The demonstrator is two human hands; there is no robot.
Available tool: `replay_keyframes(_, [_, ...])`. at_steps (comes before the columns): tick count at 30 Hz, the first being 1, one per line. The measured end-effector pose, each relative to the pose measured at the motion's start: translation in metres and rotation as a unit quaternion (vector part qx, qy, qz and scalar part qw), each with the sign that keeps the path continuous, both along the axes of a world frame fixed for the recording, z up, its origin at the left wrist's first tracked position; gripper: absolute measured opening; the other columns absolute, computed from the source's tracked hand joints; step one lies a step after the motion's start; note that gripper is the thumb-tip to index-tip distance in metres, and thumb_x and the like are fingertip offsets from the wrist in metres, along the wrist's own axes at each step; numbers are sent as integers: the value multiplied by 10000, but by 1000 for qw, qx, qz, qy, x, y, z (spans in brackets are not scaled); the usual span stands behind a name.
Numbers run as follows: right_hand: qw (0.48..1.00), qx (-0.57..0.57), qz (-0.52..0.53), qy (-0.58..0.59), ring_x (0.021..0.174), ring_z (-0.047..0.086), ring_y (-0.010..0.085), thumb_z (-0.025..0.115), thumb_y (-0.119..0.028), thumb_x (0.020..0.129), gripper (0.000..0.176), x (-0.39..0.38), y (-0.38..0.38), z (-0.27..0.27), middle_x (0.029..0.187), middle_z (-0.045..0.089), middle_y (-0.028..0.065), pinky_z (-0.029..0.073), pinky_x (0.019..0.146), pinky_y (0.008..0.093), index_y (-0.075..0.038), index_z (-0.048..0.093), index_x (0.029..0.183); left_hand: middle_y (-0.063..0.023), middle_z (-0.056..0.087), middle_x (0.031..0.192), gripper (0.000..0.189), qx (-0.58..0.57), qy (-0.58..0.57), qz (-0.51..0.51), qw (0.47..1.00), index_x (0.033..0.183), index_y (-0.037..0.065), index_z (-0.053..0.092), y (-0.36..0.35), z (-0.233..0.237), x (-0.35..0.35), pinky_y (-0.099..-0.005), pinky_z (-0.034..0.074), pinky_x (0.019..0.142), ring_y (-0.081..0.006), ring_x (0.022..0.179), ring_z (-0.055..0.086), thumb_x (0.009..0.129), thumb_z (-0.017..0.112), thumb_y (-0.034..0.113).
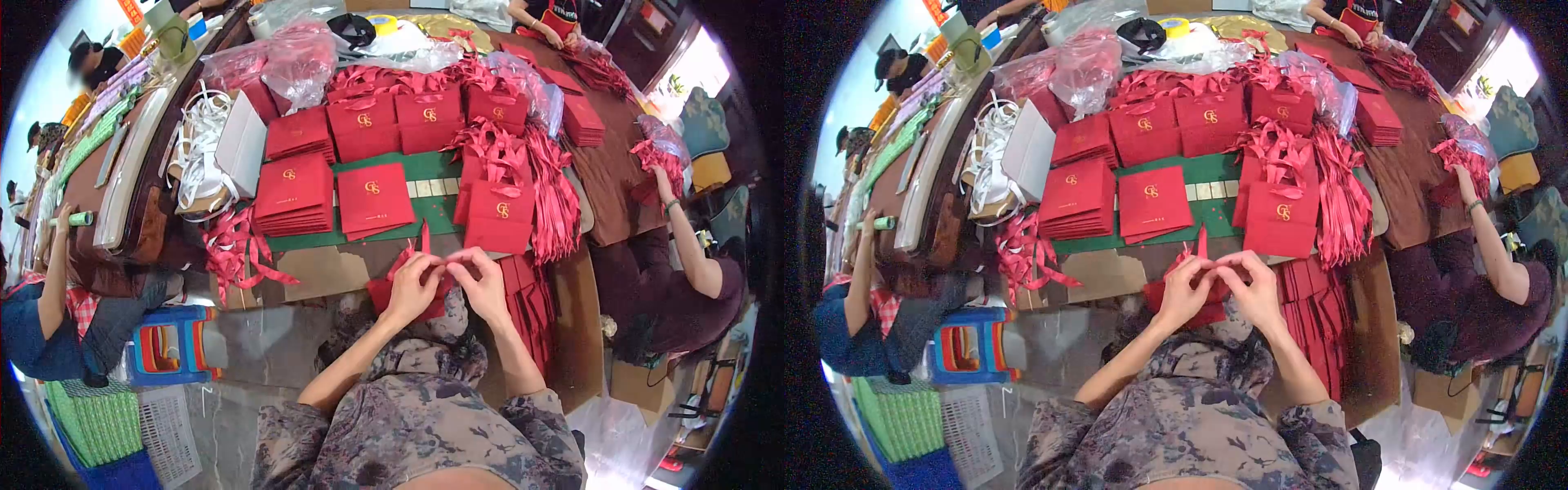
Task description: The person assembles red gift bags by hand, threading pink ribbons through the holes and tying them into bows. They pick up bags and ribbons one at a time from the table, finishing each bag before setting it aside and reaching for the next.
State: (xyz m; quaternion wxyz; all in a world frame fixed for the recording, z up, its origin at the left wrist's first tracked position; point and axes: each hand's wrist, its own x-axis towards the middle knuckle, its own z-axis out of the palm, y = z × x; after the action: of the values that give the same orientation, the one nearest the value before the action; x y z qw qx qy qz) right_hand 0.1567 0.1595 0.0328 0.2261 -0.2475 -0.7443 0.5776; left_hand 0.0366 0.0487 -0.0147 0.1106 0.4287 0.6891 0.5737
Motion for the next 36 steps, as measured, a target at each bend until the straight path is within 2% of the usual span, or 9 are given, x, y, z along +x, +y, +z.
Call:
replay_keyframes(5, [996,2,-63,57,925,639,96,611,-10,969,136,-14,2,2,983,699,34,503,845,241,11,671,1090,-146,632,1122,346,0,-5,63,998,1146,36,662,-29,21,-9,-385,534,885,-333,995,642,818,767,63])
replay_keyframes(6, [997,30,-57,44,926,634,94,592,2,979,152,-12,3,10,960,683,30,494,847,238,18,668,1110,-151,607,1170,438,-16,92,85,992,1172,64,658,-42,22,-18,-395,525,910,-339,1059,615,767,820,104])
replay_keyframes(9, [995,91,-40,5,931,632,85,588,10,978,153,-6,5,27,918,665,33,492,838,236,25,667,1108,-127,602,1075,450,-118,171,64,976,1087,85,672,-83,14,-39,-412,510,846,-333,1006,594,700,876,188])
replay_keyframes(13, [999,1,1,-36,831,633,99,634,2,948,162,-2,-17,27,894,658,40,501,688,261,16,676,1104,-88,592,966,288,-159,199,28,967,962,81,676,-105,-13,-48,-406,475,775,-310,900,569,730,833,146])
replay_keyframes(15, [978,171,110,-55,814,684,199,696,-48,915,199,-4,-23,15,922,686,99,528,678,311,-25,680,1113,-71,592,912,200,-142,195,45,969,903,84,680,-101,-24,-46,-412,469,757,-296,870,559,744,801,99])
replay_keyframes(18, [947,274,118,-120,804,662,342,715,-106,891,239,-13,-44,-15,906,645,133,536,665,411,-60,664,1120,-63,593,874,163,-130,193,45,971,866,89,685,-90,-22,-42,-409,466,745,-291,861,557,744,793,87])
replay_keyframes(21, [930,318,95,-158,801,662,348,692,-106,897,204,-20,-48,-26,890,621,128,541,658,428,-63,641,1090,-59,592,862,142,-123,191,37,973,842,92,685,-84,-21,-38,-410,463,736,-290,855,556,746,789,88])
replay_keyframes(26, [922,329,88,-182,804,662,362,688,-105,892,166,-10,-33,-45,910,631,138,550,676,445,-63,622,1038,-64,598,888,172,-144,173,16,974,891,96,693,-80,-18,-31,-408,468,749,-294,871,556,756,795,132])
replay_keyframes(36, [962,222,71,-144,806,664,372,689,-27,880,145,14,-15,-48,897,640,165,530,689,414,-19,594,989,-72,589,979,265,-153,181,-7,971,1016,74,683,-72,-10,-19,-410,465,781,-292,938,551,774,775,135])
